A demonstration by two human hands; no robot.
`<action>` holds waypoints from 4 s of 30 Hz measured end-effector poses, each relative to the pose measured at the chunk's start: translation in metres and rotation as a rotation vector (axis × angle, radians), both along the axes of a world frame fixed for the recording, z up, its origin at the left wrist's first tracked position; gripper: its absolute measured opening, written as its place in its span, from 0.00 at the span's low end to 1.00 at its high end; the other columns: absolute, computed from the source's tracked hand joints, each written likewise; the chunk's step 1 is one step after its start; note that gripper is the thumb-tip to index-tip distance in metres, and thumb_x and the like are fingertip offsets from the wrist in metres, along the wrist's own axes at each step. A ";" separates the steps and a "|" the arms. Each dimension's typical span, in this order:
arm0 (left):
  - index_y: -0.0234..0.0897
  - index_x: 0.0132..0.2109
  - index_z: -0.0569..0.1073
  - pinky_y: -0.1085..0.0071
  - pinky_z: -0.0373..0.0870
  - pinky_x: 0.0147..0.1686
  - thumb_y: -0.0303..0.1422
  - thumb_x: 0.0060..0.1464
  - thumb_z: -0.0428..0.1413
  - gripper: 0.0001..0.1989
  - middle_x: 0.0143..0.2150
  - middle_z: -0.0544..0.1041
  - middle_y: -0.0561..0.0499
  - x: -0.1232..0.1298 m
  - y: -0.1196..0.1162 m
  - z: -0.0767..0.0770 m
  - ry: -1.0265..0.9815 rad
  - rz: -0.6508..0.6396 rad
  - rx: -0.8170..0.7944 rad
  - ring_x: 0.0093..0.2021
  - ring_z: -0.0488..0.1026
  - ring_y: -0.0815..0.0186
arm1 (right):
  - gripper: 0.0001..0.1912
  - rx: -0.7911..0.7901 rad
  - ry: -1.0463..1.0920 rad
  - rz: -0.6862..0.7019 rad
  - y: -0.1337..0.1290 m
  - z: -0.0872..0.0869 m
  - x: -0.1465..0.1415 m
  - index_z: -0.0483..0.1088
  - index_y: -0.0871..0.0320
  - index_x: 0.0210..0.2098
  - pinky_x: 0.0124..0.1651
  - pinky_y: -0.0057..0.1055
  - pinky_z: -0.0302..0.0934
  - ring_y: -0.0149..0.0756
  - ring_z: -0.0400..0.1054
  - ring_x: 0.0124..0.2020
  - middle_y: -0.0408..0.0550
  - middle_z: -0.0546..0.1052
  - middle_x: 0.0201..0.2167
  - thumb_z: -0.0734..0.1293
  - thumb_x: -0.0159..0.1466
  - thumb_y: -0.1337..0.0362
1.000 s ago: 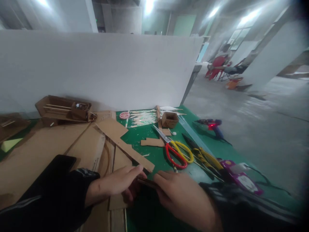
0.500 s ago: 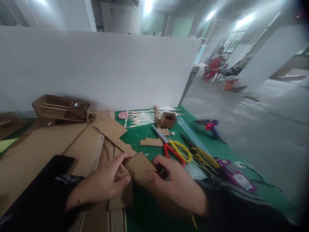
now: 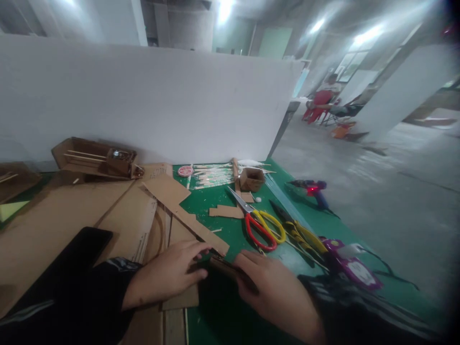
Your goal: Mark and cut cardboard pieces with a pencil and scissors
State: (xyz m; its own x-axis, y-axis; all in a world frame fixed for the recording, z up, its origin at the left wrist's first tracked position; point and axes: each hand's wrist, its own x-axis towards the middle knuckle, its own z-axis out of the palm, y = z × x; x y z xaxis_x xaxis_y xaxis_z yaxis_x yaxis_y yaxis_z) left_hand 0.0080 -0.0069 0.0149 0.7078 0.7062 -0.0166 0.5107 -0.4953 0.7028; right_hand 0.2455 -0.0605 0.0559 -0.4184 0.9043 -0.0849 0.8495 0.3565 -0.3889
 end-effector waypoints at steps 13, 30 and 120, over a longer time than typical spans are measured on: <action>0.43 0.50 0.76 0.70 0.69 0.48 0.27 0.60 0.55 0.13 0.47 0.80 0.51 0.014 0.004 -0.024 -0.041 0.002 0.047 0.47 0.76 0.63 | 0.07 -0.009 0.061 -0.009 0.003 -0.013 0.001 0.67 0.56 0.36 0.33 0.28 0.56 0.35 0.70 0.34 0.46 0.76 0.36 0.62 0.59 0.72; 0.45 0.49 0.77 0.70 0.70 0.47 0.31 0.62 0.50 0.13 0.45 0.82 0.51 0.017 -0.003 -0.009 0.054 0.074 -0.034 0.45 0.78 0.60 | 0.03 -0.031 -0.073 -0.006 0.004 -0.009 -0.003 0.67 0.56 0.34 0.30 0.30 0.49 0.36 0.69 0.31 0.44 0.75 0.33 0.63 0.63 0.70; 0.43 0.50 0.77 0.76 0.70 0.46 0.30 0.61 0.55 0.11 0.47 0.81 0.55 0.022 0.001 -0.016 -0.290 0.056 -0.339 0.46 0.77 0.67 | 0.05 -0.043 -0.007 0.016 0.005 -0.015 -0.001 0.69 0.57 0.34 0.32 0.30 0.51 0.35 0.68 0.32 0.45 0.75 0.33 0.63 0.64 0.71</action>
State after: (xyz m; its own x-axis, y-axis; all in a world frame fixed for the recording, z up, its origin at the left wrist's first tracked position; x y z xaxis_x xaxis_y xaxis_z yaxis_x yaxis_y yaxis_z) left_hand 0.0302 -0.0062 -0.0007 0.6784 0.7322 -0.0604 0.2880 -0.1894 0.9387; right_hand 0.2446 -0.0552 0.0413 -0.4324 0.8927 -0.1269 0.8464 0.3533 -0.3984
